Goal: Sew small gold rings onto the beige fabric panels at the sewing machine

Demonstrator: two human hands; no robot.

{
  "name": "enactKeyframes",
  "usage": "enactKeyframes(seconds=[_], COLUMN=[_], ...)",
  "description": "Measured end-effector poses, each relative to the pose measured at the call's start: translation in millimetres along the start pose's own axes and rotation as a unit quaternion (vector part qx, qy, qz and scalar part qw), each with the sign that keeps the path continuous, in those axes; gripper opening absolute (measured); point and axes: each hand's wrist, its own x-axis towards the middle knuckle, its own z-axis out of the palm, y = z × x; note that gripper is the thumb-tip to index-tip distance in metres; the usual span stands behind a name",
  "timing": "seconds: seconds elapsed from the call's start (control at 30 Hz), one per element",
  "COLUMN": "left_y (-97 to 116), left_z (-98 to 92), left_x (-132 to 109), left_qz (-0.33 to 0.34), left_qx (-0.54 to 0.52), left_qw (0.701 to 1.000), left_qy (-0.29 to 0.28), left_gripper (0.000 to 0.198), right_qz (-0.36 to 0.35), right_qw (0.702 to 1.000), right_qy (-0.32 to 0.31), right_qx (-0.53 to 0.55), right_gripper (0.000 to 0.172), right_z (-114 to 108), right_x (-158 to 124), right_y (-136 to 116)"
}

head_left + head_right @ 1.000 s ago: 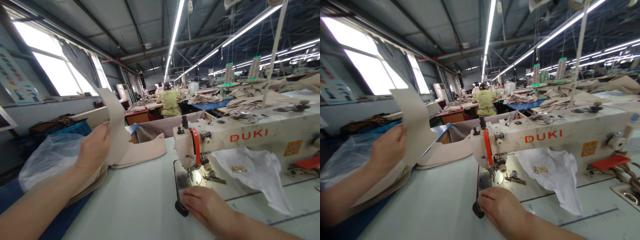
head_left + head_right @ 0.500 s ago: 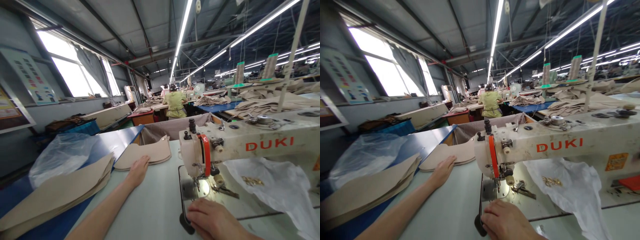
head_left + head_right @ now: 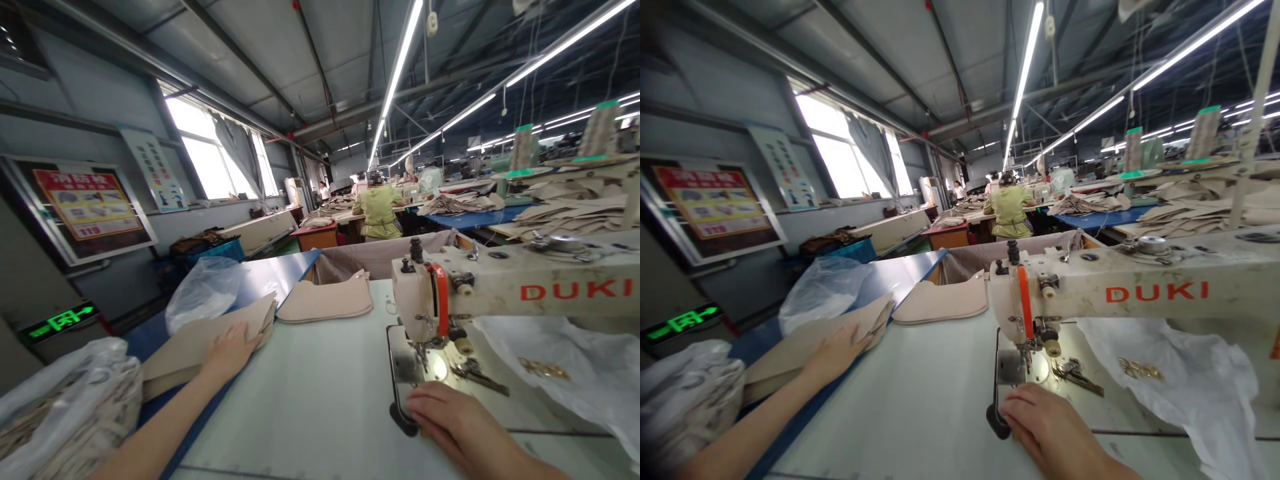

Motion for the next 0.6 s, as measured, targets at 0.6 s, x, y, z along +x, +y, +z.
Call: enactKeyframes(seconds=[0.6], left_y=[117.1], left_z=[-35.3], left_x=[-117.8], left_qz=[0.285], left_qx=[0.004], left_qw=[0.952], left_qy=[-0.108], left_gripper=[0.027], right_qz=[0.028], right_qw=[0.999], right_qy=[0.020], right_qx=[-0.038], right_gripper=[0.028], right_z=[0.2], right_x=[-4.4], right_y=[-6.2])
